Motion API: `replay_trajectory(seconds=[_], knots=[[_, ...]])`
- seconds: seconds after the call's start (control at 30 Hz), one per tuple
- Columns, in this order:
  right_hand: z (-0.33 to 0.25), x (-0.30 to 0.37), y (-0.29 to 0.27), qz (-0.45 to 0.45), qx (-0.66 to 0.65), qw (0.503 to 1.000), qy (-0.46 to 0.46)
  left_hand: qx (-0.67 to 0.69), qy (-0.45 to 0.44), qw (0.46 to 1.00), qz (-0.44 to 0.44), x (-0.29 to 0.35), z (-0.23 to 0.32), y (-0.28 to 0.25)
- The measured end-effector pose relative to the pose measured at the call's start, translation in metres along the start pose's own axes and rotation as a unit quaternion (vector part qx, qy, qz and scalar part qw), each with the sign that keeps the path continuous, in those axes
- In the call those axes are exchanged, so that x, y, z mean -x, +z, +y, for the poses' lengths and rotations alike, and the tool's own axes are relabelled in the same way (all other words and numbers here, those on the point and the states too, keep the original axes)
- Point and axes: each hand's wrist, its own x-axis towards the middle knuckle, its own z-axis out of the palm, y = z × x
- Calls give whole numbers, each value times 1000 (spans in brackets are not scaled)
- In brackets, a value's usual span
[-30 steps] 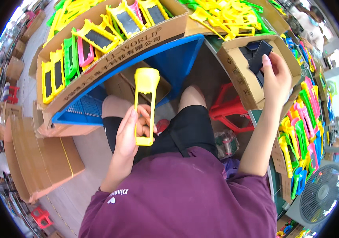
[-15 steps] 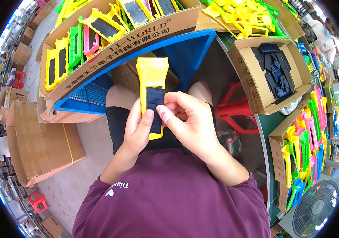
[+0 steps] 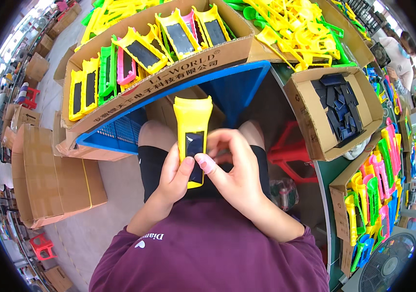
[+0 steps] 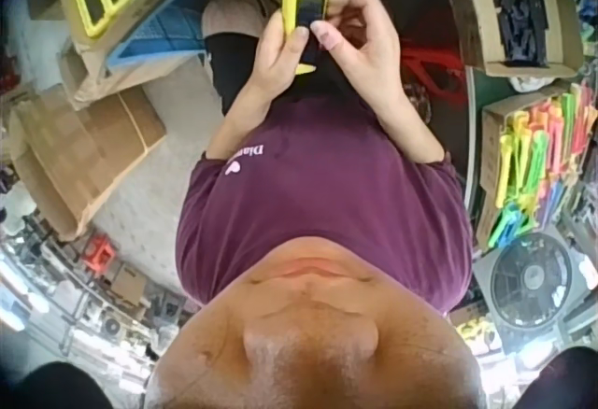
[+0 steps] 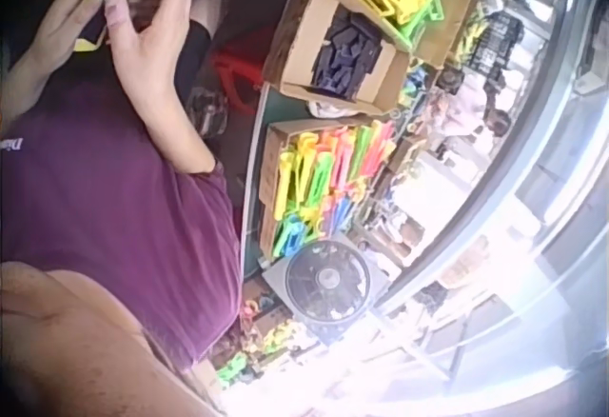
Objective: The person assembles plastic light casings by fitting rectangular black panels into each casing by hand, then places the assembled pieces into a cardboard box.
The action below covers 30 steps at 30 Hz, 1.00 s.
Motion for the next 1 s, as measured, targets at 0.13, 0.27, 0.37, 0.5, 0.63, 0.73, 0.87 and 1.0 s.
replay_trajectory(seconds=[0.13,0.27,0.37,0.5,0.63,0.73,0.87,1.0], knots=[[2,-10,-7,-98,-234,962,98,-47,29,998,-21,0,1,-4],[-2,-15,-4,-117,-208,968,76,8,-15,1000,15,-5,16,-6],[-12,-21,1,-108,-223,967,65,91,-48,994,28,-13,25,-7],[-5,-27,7,-84,-201,975,41,96,-60,991,69,-14,26,-4],[4,-30,14,-57,-232,969,66,48,-44,992,108,-17,13,-3],[22,-28,17,-37,-92,994,35,-18,-70,984,161,-14,12,-1],[22,-25,13,-44,-75,996,8,16,-88,991,97,-12,15,-13],[32,-15,9,-232,-228,937,124,23,2,984,179,-13,18,-16]])
